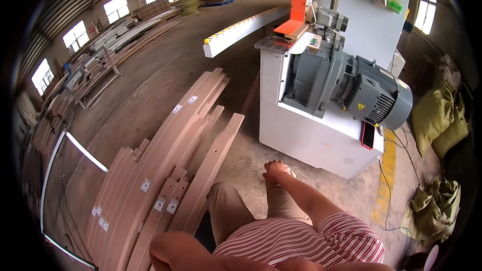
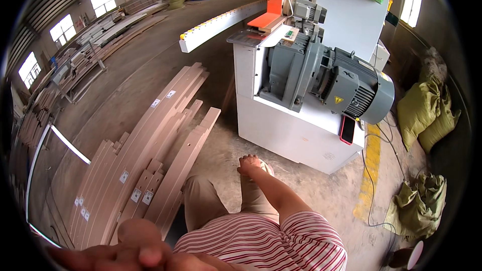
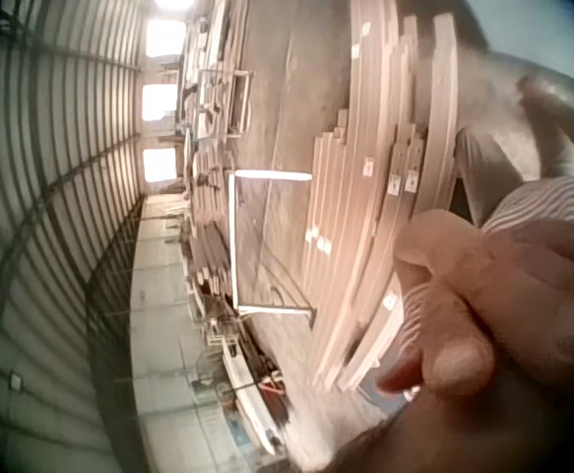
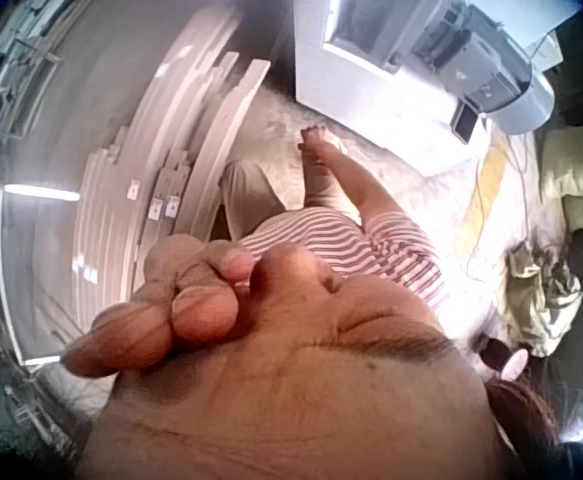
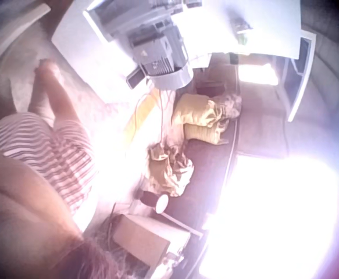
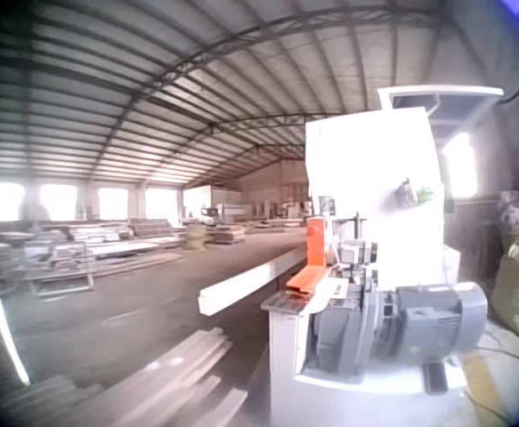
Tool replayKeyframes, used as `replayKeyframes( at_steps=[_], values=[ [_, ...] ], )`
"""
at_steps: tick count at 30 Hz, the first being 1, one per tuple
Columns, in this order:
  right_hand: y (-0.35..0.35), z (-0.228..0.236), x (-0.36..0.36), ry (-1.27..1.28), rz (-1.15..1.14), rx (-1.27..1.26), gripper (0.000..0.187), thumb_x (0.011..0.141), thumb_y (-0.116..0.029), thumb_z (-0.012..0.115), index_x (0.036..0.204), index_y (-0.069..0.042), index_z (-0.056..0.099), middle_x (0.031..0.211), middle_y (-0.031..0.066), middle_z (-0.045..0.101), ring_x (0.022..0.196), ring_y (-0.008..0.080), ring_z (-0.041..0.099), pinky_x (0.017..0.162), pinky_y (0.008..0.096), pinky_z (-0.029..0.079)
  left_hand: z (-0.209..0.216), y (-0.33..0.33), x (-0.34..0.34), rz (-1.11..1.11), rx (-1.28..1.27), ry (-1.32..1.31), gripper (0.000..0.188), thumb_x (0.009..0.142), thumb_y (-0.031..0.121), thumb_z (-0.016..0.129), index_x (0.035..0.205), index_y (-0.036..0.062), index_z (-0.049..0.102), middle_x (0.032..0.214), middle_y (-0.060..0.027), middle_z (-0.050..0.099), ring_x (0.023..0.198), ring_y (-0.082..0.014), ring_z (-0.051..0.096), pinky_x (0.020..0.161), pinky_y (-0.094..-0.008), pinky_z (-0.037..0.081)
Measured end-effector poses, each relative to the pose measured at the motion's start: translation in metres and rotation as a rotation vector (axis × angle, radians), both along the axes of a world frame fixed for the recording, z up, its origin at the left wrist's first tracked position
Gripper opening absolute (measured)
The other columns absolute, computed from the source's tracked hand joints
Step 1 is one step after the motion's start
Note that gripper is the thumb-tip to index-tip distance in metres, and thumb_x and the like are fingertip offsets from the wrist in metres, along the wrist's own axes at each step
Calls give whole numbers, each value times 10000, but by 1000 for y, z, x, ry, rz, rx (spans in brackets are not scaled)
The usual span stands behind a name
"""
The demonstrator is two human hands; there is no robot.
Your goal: The person repeatedly picks up long, light-colored wooden planks from a pile on the floor and places them onto a nearby stack. The person handles the planks by hand, lifting and positioning them one at a time in a repetitive manner.
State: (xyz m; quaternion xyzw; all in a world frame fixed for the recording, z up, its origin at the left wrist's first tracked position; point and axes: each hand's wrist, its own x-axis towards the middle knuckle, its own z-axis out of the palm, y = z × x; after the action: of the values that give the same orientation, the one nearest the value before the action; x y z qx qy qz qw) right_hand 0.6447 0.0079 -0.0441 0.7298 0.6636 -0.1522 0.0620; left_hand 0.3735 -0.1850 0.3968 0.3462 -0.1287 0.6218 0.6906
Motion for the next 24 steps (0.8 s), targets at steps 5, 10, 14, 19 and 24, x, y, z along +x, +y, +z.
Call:
replayKeyframes(
  at_steps=[5,10,14,19,24],
  values=[
    [-3,-4,2,-14,17,18,470,807,-433,585,1147,-114,640,1197,90,626,1184,257,528,1013,436,382,36,-8,17,-80,-40,-59,385,1015,392,351,1245,262,632,1296,47,608,1160,-164,564,1115,-352,271],
    [1,1,-4,-26,27,5,476,813,-450,577,1148,-118,643,1207,74,624,1194,254,523,1026,438,375,25,-14,12,-35,-36,-57,380,1010,376,374,1262,239,623,1290,36,616,1137,-167,593,1082,-362,325],
    [-1,2,-3,-25,36,8,466,823,-461,576,1140,-127,648,1215,72,622,1209,249,514,1034,440,367,7,3,-3,79,200,160,399,1021,340,349,1309,201,586,1280,-2,624,1075,-230,640,1028,-414,395],
    [0,-15,17,89,31,100,411,853,-434,571,1102,-118,657,1152,111,639,1076,295,597,919,456,465,-4,6,12,298,216,167,392,1018,284,368,1353,175,540,1229,-84,647,1024,-280,661,990,-450,435],
    [69,54,71,912,-411,454,256,933,-268,581,932,-21,646,824,114,676,721,180,651,677,332,539,34,-11,16,399,88,374,365,1008,240,386,1312,160,572,1076,-120,699,954,-320,684,972,-480,459]
  ],
)
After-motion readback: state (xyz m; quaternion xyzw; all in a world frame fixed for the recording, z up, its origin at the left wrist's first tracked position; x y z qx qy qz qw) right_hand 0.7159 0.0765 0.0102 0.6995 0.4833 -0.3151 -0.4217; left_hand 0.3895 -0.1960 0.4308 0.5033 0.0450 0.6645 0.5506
